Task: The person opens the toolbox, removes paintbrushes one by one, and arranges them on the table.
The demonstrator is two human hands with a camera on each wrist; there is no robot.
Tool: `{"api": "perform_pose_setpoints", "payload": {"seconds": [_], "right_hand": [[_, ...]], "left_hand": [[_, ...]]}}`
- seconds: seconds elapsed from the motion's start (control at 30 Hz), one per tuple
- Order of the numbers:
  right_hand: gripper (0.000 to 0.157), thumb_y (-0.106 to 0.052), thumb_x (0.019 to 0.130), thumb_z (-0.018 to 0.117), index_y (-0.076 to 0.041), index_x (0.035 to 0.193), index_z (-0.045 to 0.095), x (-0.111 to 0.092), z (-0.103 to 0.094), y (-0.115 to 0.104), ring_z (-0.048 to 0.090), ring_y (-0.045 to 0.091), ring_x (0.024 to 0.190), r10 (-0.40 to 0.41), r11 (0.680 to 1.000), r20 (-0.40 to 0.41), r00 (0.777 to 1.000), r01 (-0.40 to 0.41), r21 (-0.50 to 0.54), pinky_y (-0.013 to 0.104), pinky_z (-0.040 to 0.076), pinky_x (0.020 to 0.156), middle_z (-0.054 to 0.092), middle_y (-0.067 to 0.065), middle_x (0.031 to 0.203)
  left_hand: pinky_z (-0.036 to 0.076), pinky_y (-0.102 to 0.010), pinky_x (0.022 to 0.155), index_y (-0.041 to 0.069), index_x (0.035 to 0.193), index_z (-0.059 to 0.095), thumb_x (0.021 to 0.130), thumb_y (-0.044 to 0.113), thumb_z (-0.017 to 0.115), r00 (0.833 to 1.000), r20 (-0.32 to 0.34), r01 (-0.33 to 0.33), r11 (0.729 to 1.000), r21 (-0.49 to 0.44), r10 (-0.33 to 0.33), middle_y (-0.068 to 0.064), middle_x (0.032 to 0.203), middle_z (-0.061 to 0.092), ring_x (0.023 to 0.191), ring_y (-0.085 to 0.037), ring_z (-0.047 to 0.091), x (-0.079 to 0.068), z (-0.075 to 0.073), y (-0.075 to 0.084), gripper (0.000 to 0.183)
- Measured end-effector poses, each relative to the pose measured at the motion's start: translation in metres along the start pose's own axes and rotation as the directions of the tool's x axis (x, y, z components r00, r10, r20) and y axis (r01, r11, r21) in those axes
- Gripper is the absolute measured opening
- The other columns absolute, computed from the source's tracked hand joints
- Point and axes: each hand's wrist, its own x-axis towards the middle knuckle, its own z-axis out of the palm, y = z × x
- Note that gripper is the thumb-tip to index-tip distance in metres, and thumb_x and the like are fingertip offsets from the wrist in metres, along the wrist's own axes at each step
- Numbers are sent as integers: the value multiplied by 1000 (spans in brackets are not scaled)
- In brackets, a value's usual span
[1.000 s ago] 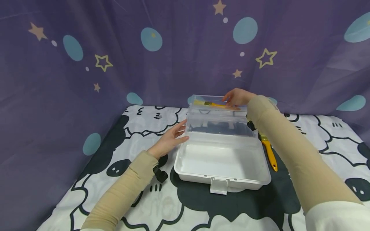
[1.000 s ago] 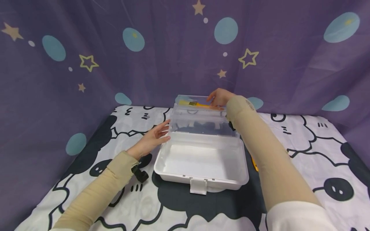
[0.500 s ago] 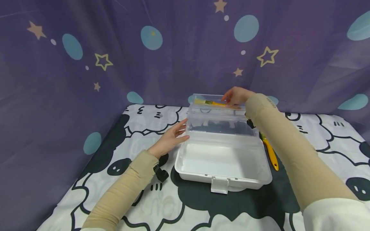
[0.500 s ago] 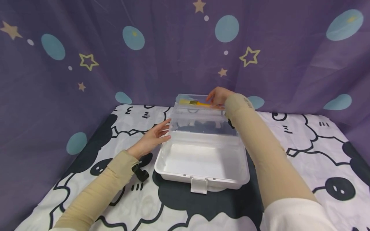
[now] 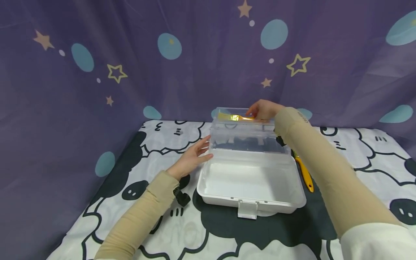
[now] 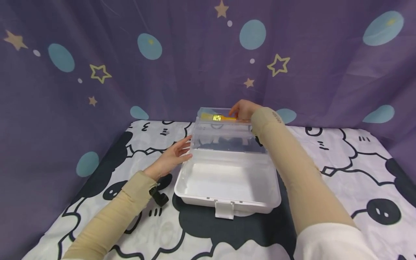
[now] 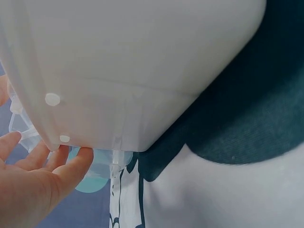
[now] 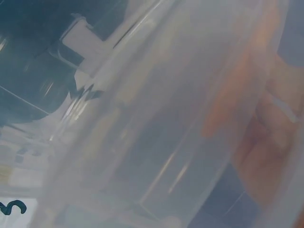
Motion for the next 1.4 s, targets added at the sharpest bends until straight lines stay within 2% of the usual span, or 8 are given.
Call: {"api": "perform_pose_setpoints", "payload": {"seconds": [0.13, 0.3, 0.4, 0.57, 0.87, 1.13, 1.4], "right_hand": [[55, 14, 81, 48, -3, 133, 54, 0, 1, 1, 49, 35, 118, -28, 999, 2, 1000, 28, -35, 42, 49, 92, 53, 23, 130], [54, 12, 83, 45, -3, 134, 54, 0, 0, 3, 49, 36, 120, -39, 999, 1, 999, 39, -34, 45, 48, 96, 53, 22, 131], [53, 12, 82, 46, -3, 132, 55, 0, 1, 4, 50, 35, 117, -38, 999, -4, 999, 38, -11, 41, 50, 91, 54, 22, 130], [61, 18, 76, 38, -4, 128, 59, 1, 2, 4, 50, 34, 115, -26, 999, -3, 1000, 26, 38, 33, 50, 80, 55, 21, 127], [67, 21, 73, 34, -5, 129, 59, -1, 1, 1, 48, 31, 107, -23, 999, 3, 1000, 23, 25, 38, 49, 88, 55, 19, 124], [48, 7, 80, 55, -6, 126, 61, -1, 1, 0, 53, 33, 107, -85, 994, -37, 996, 82, -71, 46, 49, 96, 57, 19, 121], [49, 12, 80, 51, -4, 125, 62, 1, 1, 1, 52, 34, 110, -104, 993, -51, 993, 100, -65, 48, 46, 99, 57, 20, 119]], "left_hand": [[30, -44, 115, 19, 153, 18, 94, 11, 60, 1000, 1, -4, 1000, 0, 4, -15, 154, 24, 142, -35, 23, 0, 0, -2, 73], [30, -44, 116, 20, 153, 19, 94, 11, 60, 1000, -5, -1, 1000, 6, 1, -15, 153, 25, 142, -35, 24, 2, 1, -3, 72], [30, -44, 116, 20, 153, 19, 94, 11, 60, 1000, -5, 2, 1000, 4, -2, -15, 153, 25, 142, -34, 24, 2, 1, -3, 72], [31, -44, 115, 20, 153, 19, 94, 10, 59, 1000, 4, 19, 1000, -16, -19, -15, 154, 24, 142, -35, 23, -1, 1, 0, 72], [32, -44, 114, 23, 153, 20, 94, 12, 60, 999, 1, 40, 999, -31, -40, -14, 154, 23, 142, -34, 22, -3, 2, 5, 72], [32, -44, 115, 22, 152, 21, 94, 11, 60, 999, -11, 43, 998, -36, -43, -14, 154, 25, 142, -34, 24, -1, 2, 4, 71], [33, -44, 114, 21, 152, 22, 93, 10, 61, 999, -21, 40, 998, -42, -41, -15, 153, 26, 142, -35, 24, -4, 3, 6, 72]]}}
